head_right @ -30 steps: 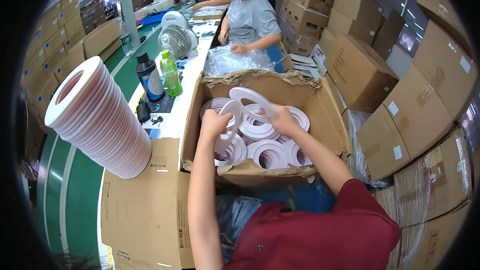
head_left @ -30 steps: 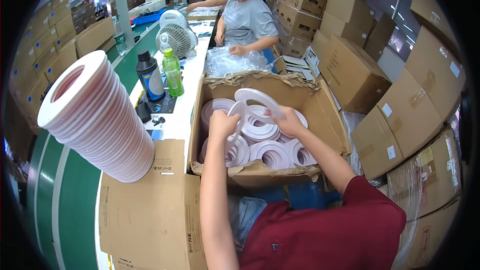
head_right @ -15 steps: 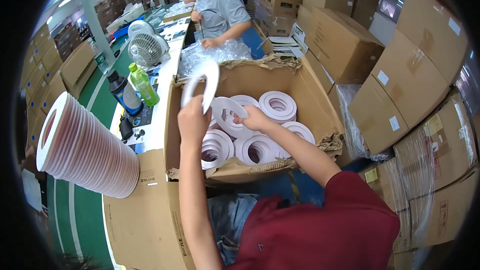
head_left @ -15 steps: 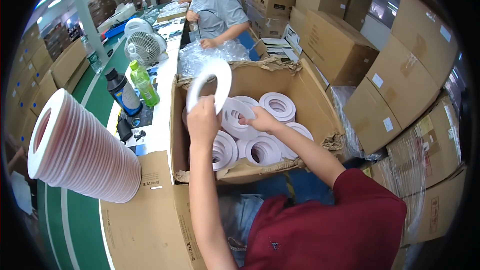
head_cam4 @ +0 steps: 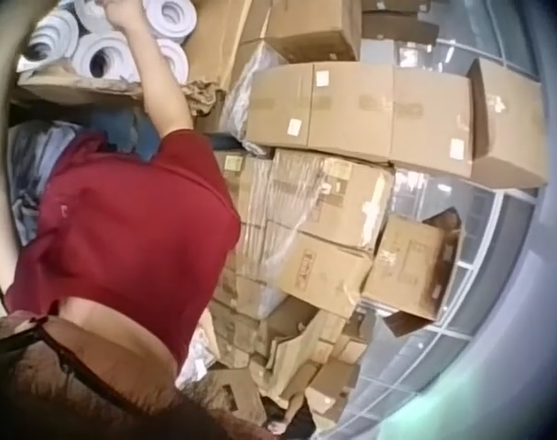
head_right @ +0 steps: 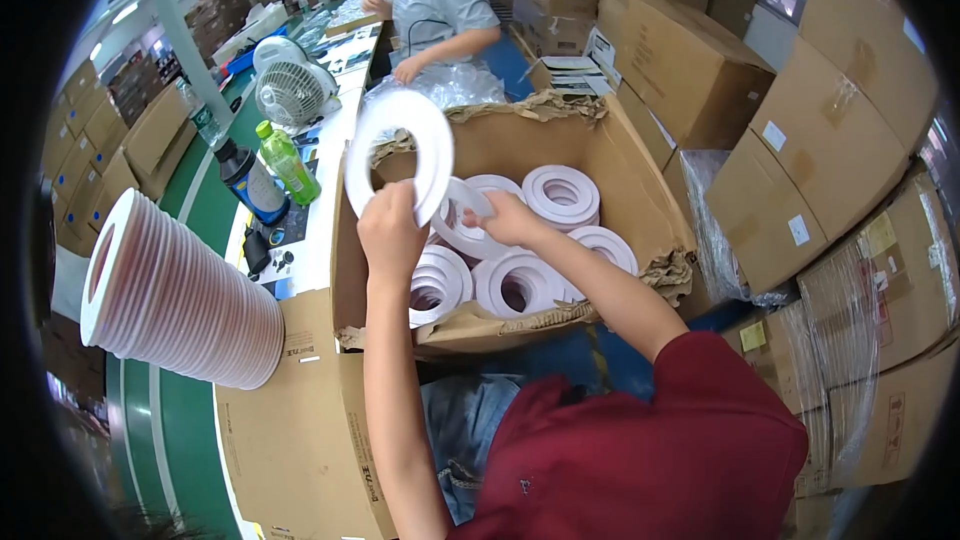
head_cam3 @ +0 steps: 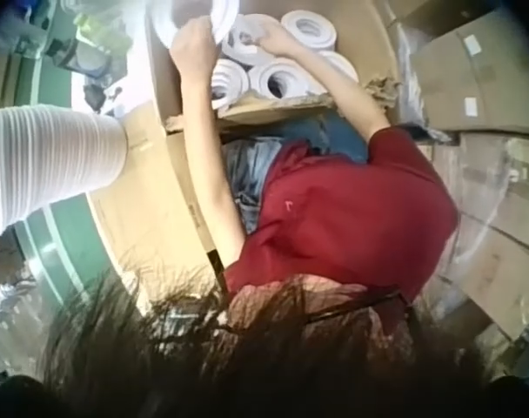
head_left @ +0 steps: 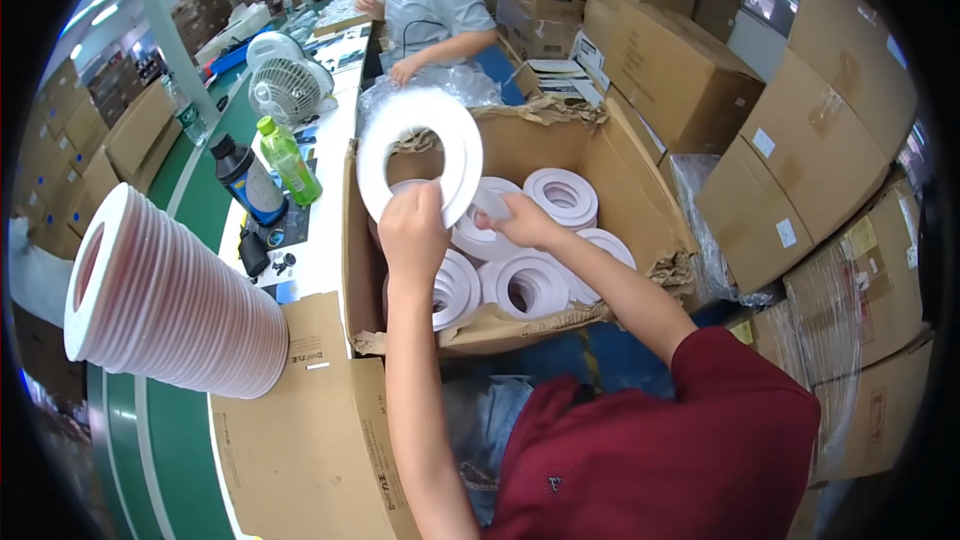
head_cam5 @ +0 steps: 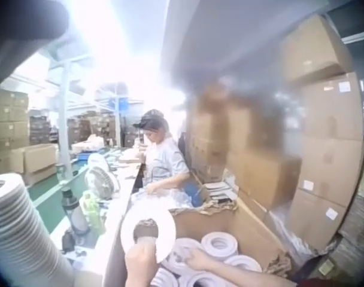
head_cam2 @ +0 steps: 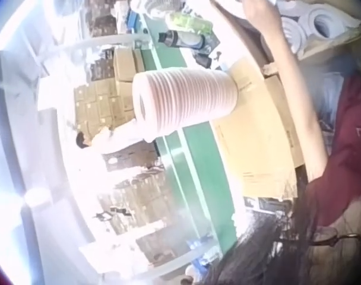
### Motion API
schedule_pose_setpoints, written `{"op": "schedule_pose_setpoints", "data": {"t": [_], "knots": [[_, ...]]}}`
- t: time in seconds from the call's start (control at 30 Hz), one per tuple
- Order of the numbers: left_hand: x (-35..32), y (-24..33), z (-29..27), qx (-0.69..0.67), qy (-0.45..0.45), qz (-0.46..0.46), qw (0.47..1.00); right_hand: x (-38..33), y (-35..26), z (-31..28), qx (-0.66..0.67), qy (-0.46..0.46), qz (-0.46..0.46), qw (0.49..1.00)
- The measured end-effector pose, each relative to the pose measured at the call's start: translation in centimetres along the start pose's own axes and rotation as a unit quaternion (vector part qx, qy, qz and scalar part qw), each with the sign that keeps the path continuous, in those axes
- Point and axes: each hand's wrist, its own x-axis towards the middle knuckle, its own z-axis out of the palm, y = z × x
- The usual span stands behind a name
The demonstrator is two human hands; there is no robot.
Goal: Packing white plastic rings into a cardboard box.
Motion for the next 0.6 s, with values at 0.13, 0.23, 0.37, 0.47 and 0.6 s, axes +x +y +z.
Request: {"op": "schedule_pose_setpoints", "data": {"t": [0.13, 0.23, 0.37, 0.47, 0.6], "knots": [[-1.0, -0.9, 0.4, 0.060, -0.241, -0.174, 0.953, 0.3, 0.3, -0.6, -0.081, -0.020, -0.048, 0.995], [-1.0, -1.7, -0.5, -0.139, -0.082, -0.345, 0.925, -0.3, -0.4, -1.7, 0.089, 0.036, -0.037, 0.995], [-1.7, -4.7, -0.7, -0.281, -0.043, -0.509, 0.812, -0.2, -2.7, -2.6, 0.157, 0.096, -0.065, 0.981], [-2.3, -4.9, -0.2, -0.368, -0.020, -0.554, 0.747, -0.3, -5.1, -2.8, 0.211, 0.093, -0.075, 0.970], [-2.4, -5.2, -0.7, -0.443, -0.005, -0.568, 0.693, 1.7, -5.9, -2.8, 0.057, 0.169, -0.148, 0.973]]}}
